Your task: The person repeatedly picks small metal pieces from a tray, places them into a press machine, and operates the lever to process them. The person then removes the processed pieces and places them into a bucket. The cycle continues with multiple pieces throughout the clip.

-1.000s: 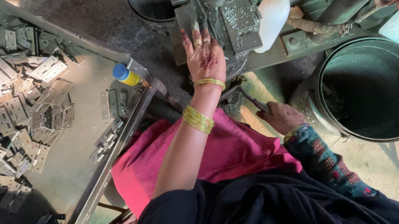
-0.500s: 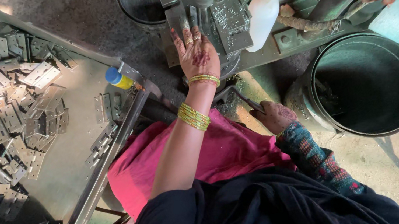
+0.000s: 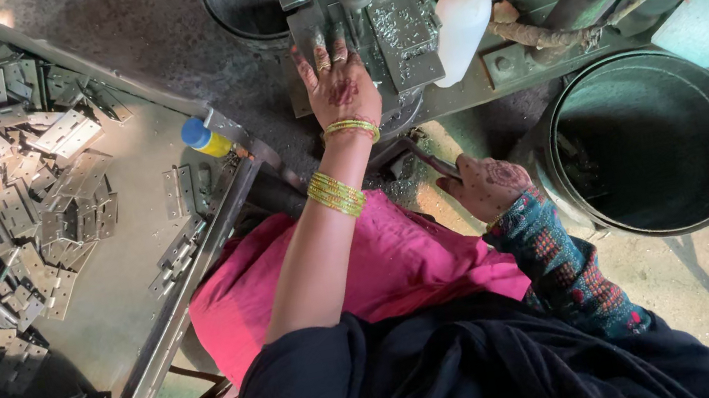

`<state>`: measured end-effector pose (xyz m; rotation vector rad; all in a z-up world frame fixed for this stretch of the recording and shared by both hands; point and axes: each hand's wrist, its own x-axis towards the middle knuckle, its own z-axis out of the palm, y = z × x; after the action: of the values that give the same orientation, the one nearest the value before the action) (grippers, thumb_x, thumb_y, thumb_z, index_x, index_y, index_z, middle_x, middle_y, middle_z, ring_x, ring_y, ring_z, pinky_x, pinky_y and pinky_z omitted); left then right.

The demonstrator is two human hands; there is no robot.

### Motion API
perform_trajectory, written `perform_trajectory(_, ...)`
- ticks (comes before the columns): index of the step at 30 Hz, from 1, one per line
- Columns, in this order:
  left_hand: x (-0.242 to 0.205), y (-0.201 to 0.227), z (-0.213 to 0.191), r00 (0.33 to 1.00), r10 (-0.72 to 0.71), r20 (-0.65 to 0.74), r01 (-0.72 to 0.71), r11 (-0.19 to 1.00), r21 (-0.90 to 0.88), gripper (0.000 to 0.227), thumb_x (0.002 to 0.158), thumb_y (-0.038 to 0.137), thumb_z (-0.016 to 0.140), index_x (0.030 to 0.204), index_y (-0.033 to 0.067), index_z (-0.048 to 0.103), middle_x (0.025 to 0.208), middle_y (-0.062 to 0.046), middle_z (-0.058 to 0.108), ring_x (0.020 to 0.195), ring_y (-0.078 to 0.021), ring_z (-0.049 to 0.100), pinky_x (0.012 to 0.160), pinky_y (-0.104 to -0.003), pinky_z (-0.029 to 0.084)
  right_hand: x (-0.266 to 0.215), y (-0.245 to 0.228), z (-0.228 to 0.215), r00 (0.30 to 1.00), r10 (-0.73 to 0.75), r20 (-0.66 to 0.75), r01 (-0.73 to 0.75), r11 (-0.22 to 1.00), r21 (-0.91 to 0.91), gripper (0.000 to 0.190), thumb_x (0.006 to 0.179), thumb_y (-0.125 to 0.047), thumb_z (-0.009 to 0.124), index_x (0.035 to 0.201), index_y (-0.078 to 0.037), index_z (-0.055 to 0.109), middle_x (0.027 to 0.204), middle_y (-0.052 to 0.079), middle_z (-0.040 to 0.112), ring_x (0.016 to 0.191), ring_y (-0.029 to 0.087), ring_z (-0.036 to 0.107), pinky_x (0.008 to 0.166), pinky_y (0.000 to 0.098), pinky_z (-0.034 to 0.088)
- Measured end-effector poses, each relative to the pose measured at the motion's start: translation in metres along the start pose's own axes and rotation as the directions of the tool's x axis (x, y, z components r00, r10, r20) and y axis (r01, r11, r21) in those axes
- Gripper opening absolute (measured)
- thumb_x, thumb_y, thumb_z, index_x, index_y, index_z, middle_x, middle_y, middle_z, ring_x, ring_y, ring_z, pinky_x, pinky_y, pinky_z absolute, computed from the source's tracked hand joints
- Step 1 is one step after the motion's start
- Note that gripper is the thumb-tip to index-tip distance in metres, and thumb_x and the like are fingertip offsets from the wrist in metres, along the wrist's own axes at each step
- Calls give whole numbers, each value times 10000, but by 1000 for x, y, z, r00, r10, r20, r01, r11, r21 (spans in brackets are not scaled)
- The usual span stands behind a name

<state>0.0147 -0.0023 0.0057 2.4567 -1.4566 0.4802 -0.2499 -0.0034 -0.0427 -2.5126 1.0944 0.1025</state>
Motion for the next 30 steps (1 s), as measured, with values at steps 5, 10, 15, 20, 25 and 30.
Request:
perform_trajectory(5, 9, 3, 6, 998, -35, 54, 33, 999, 38, 377, 1011, 157, 464, 1267, -14, 682, 1475, -98, 582, 1495, -328, 375, 1258, -567, 34, -4, 8, 49, 995, 100, -18, -91, 957, 277, 469, 925, -570, 611, 977, -106, 661, 854, 210, 684, 823, 439, 665, 715, 556, 495)
perform_trajectory(10, 5, -5, 13, 1000, -1, 5, 1, 999, 34, 386, 979, 143, 487, 1269, -11, 689, 1464, -91, 602, 1486, -319, 387, 1265, -561, 43, -6, 17, 76, 995, 95, -16, -86, 952, 293, 490, 944, -579, 616, 924, -91, 660, 839, 204, 699, 853, 412, 679, 734, 536, 500)
perform_trajectory(15, 4, -13, -2, 998, 27, 56, -26, 999, -21, 359, 947, 137, 523, 1228, 9, 705, 1460, -98, 593, 1463, -318, 396, 1257, -576, 67, -14, -14, 13, 989, 99, -108, -80, 984, 161, 430, 974, -525, 600, 1035, -101, 639, 889, 185, 713, 853, 403, 695, 744, 524, 513)
perform_trajectory(20, -58, -8, -17, 989, 146, -36, -150, 977, -151, 417, 817, 294, 658, 1132, 28, 724, 1422, -124, 595, 1429, -319, 414, 1215, -569, 119, -5, -45, -66, 896, -51, -440, 211, 923, 322, 359, 959, -322, 614, 1218, -75, 642, 1047, 183, 728, 920, 398, 696, 753, 497, 531)
perform_trajectory(25, -77, -20, -31, 927, 370, -57, -370, 887, -276, 171, 919, 130, 663, 1076, 83, 709, 1320, -45, 676, 1204, -257, 637, 1095, -492, 408, -10, -58, -86, 931, 3, -364, 123, 938, 323, 290, 973, -316, 643, 1162, -99, 683, 1081, 165, 725, 988, 400, 686, 787, 499, 527)
perform_trajectory(30, -19, 24, -21, 980, 162, -112, -171, 983, -68, 174, 976, 137, 662, 1136, 154, 730, 1214, -60, 676, 1033, -259, 701, 919, -426, 555, -9, -54, -81, 931, 2, -366, 122, 941, 315, 290, 954, -311, 651, 1147, -98, 689, 1089, 162, 722, 991, 397, 687, 792, 495, 530)
